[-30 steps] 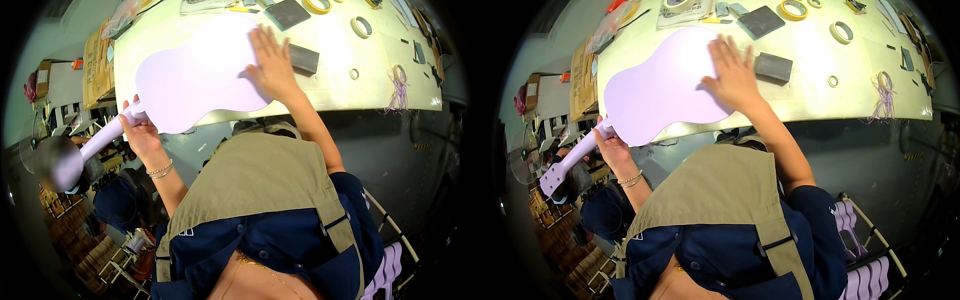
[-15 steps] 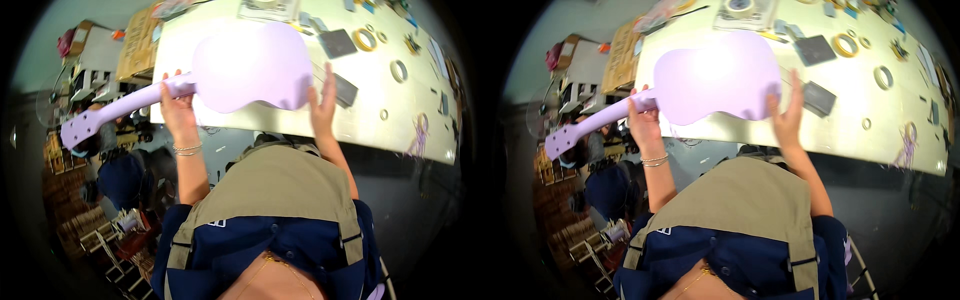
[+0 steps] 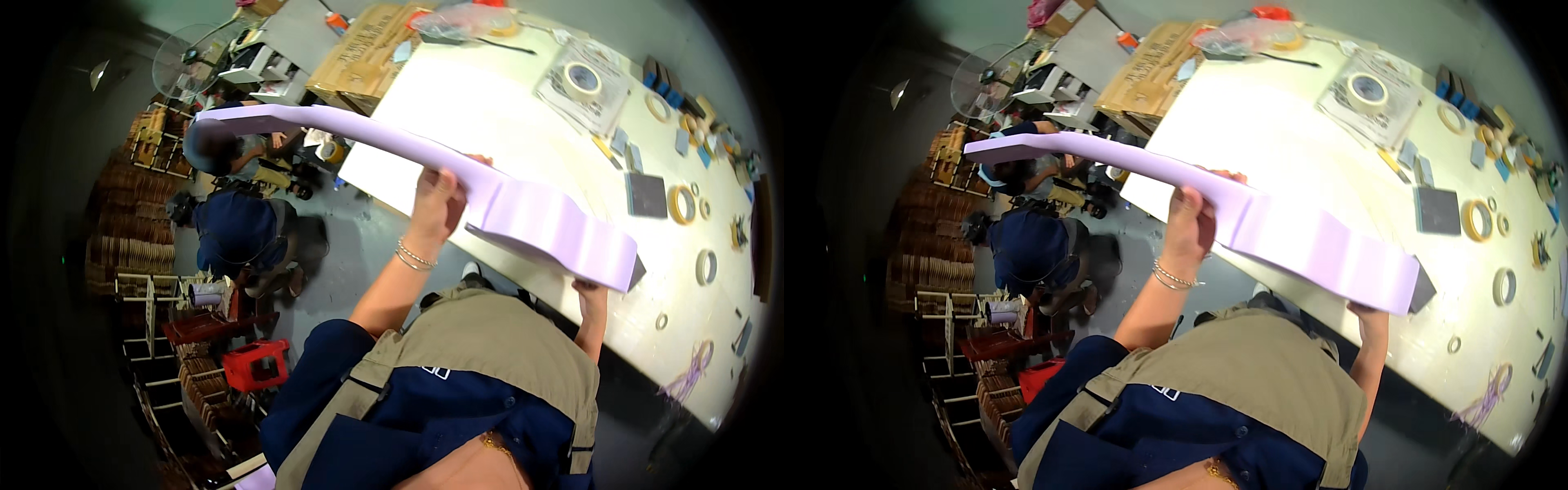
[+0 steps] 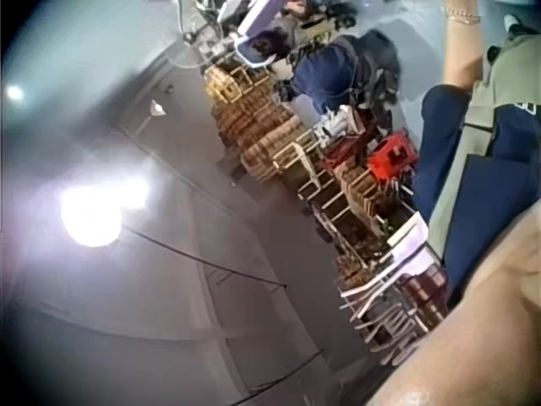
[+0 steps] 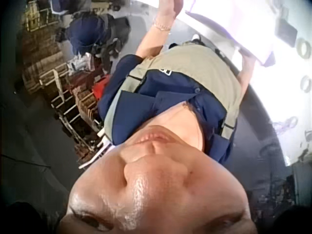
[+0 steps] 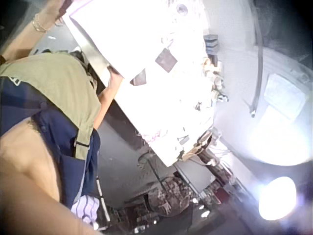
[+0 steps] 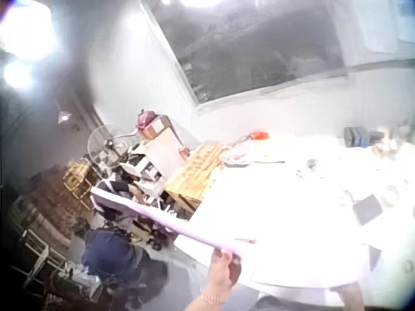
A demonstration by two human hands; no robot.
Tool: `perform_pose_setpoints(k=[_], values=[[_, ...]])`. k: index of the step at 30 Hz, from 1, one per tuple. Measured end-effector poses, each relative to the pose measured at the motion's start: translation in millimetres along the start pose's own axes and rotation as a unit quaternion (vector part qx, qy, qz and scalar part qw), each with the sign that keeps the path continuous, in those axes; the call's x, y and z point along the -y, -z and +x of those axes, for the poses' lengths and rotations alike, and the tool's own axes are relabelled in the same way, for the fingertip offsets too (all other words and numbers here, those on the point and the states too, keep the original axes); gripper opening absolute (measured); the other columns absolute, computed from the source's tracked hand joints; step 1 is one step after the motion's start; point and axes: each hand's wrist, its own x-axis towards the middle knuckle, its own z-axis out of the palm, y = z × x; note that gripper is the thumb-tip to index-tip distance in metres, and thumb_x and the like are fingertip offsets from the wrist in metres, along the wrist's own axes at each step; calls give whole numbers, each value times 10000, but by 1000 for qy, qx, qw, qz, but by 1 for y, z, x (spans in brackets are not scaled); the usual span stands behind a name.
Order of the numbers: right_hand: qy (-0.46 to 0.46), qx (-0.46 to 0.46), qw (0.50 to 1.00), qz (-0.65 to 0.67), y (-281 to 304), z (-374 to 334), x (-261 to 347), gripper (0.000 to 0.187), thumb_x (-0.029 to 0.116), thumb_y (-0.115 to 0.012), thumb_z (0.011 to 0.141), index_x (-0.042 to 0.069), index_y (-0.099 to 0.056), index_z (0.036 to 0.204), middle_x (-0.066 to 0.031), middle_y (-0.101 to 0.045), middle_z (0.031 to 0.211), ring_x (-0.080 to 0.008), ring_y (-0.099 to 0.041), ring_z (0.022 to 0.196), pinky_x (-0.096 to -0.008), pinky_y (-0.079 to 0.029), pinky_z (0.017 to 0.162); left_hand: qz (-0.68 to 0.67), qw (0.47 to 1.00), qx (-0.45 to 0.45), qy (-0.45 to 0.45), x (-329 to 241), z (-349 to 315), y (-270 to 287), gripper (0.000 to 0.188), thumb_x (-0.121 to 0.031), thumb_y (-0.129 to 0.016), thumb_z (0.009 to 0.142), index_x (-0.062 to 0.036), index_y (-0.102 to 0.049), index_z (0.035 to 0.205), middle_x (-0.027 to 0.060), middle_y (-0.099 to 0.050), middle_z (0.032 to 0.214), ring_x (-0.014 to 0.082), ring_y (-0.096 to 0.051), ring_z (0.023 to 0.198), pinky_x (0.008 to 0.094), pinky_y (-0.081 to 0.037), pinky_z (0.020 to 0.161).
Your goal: The person assembles a light purple guitar-shaped object by joining the neck and body, applying tape to the seam, and sanding the edges. They repeat this process for multiple units, placing finished items on a nearby rack.
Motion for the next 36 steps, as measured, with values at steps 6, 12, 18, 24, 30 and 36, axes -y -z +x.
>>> perform_pose_setpoints(k=[6, 12, 18, 24, 30, 36], values=[[85, 117, 983, 118, 2, -2, 4, 612, 264, -569, 847, 51, -284, 1345, -106, -421, 1286, -227, -417, 1178, -371, -344, 980, 34, 998, -6, -60, -14, -3, -27, 499, -363, -410, 920, -104, -236, 1309, 218, -458, 1247, 323, -556, 1047, 413, -491, 850], [80, 11, 981, 175, -44, -11, 38, 675, 503, -406, 882, 52, -256, 1362, -103, -358, 1354, -248, -360, 1234, -388, -324, 1006, 157, 984, 3, -85, -22, -9, -32, 502, -434, -224, 941, -46, -254, 1258, 225, -380, 1318, 313, -569, 1030, 378, -498, 846], [95, 38, 981, 162, -49, -12, 34, 669, 527, -327, 900, 50, -258, 1365, -104, -380, 1341, -249, -374, 1220, -379, -325, 1003, 156, 982, 36, -98, -20, -14, -28, 466, -416, -235, 944, -74, -281, 1257, 219, -402, 1302, 317, -547, 1068, 383, -483, 867], [-27, 73, 974, 213, -54, -8, 28, 732, 611, -272, 871, 55, -294, 1346, -109, -416, 1301, -261, -452, 1133, -383, -391, 927, 112, 976, 77, -168, -27, -9, -29, 611, -473, -408, 886, -81, -253, 1328, 171, -526, 1085, 300, -543, 1040, 475, -419, 932], [-224, 227, 894, 316, -15, 19, -21, 896, 783, -262, 740, 65, -395, 1258, -131, -492, 1161, -306, -613, 788, -379, -509, 593, 57, 975, 170, -133, -81, 6, -33, 498, -193, -649, 804, -88, -383, 1212, 89, -529, 847, 226, -592, 780, 467, -467, 860], [-208, 130, 951, 188, -76, -7, 33, 936, 789, -205, 738, 74, -350, 1323, -201, -486, 1217, -306, -622, 663, -333, -484, 508, 142, 973, 25, -178, -93, -2, -42, 239, -91, -556, 863, -47, -435, 1064, 73, -515, 784, 172, -536, 673, 328, -455, 672]])
